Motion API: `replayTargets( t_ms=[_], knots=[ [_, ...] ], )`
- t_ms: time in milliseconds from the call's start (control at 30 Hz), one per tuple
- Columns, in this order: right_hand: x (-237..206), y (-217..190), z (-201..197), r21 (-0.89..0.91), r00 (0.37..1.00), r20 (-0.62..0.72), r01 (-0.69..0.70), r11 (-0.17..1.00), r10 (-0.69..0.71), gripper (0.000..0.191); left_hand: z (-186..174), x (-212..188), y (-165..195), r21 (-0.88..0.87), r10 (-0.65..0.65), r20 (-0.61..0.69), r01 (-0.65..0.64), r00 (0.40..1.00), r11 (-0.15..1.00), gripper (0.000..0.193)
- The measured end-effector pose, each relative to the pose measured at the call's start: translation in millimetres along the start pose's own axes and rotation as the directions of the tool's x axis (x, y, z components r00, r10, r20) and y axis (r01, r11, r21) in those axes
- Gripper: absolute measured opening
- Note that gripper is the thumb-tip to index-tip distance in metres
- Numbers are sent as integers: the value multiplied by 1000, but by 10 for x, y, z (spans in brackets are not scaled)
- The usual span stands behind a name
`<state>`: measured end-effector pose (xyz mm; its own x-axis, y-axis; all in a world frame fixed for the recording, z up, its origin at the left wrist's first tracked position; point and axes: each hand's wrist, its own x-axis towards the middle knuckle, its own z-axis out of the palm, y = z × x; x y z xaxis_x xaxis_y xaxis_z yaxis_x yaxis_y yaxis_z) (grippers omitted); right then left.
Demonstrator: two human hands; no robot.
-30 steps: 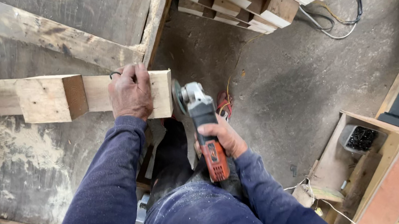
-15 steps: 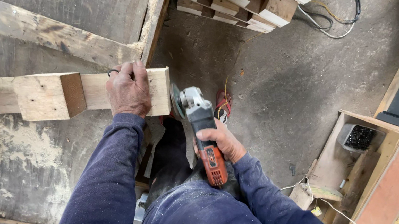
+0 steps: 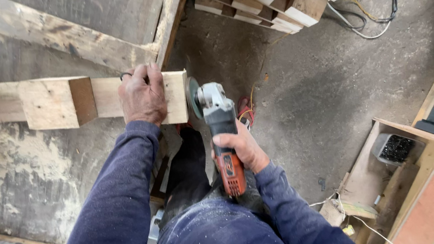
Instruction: The person uses an angle grinder with a sanding disc to smooth the edges and surfaces of small wooden blocks. They repeatedly reposition the blocks on a workbench and grind each side until the wood appears smoother.
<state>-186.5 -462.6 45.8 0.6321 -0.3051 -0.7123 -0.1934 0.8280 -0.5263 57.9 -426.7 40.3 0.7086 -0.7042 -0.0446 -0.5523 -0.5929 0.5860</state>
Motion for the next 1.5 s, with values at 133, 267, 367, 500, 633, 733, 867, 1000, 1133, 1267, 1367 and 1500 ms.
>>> replayTargets(
  t_ms=[133, 267, 367, 500, 633, 733, 867, 1000, 1133, 1267, 1367, 1500],
  knots=[
    [-78, 56, 49, -25, 1000, -26, 9, 1000, -10, 54, 11, 15, -23, 14, -37, 42, 37, 998, 999, 45],
    [-38, 56, 50, 14, 999, -34, -4, 1000, 4, 55, 0, 28, -18, -14, -61, 53, 62, 997, 998, 44],
    [-16, 58, 24, 21, 1000, -17, 10, 1000, -10, 56, -5, 24, -14, 3, -58, 47, 58, 997, 998, 44],
    [-6, 130, 11, 18, 999, -43, -20, 1000, 21, 52, -1, 15, 1, -17, -7, 24, 7, 1000, 1000, 44],
    [-10, 225, 16, 44, 996, -89, -8, 999, 12, 53, 7, 10, -14, 25, -77, 43, 76, 996, 997, 43],
    [-147, 292, 30, 50, 999, 4, 51, 997, -51, 52, -5, -5, -32, -6, -24, 26, 24, 999, 1000, 45],
    [-374, 394, 107, 11, 1000, -3, 13, 1000, -13, 53, -19, -34, -51, 19, -79, 71, 78, 994, 997, 46],
    [-358, 485, 130, 34, 1000, -7, 14, 999, -14, 50, -1, -47, -79, 9, -90, 77, 90, 993, 996, 45],
    [-183, 566, 49, 90, 998, -18, -51, 995, 53, 47, 28, -43, -105, -4, -59, 62, 60, 996, 998, 48],
    [-49, 567, -74, 100, 998, 30, -51, 994, 49, 44, 47, -29, -99, 25, -62, 77, 60, 995, 998, 48],
    [37, 459, -151, 88, 998, 30, -57, 994, 55, 45, 58, -17, -89, 4, -65, 86, 65, 994, 998, 46],
    [269, 208, -241, 55, 999, 20, -29, 998, 28, 50, 79, -10, -99, 11, -32, 68, 31, 997, 999, 46]
  ],
)
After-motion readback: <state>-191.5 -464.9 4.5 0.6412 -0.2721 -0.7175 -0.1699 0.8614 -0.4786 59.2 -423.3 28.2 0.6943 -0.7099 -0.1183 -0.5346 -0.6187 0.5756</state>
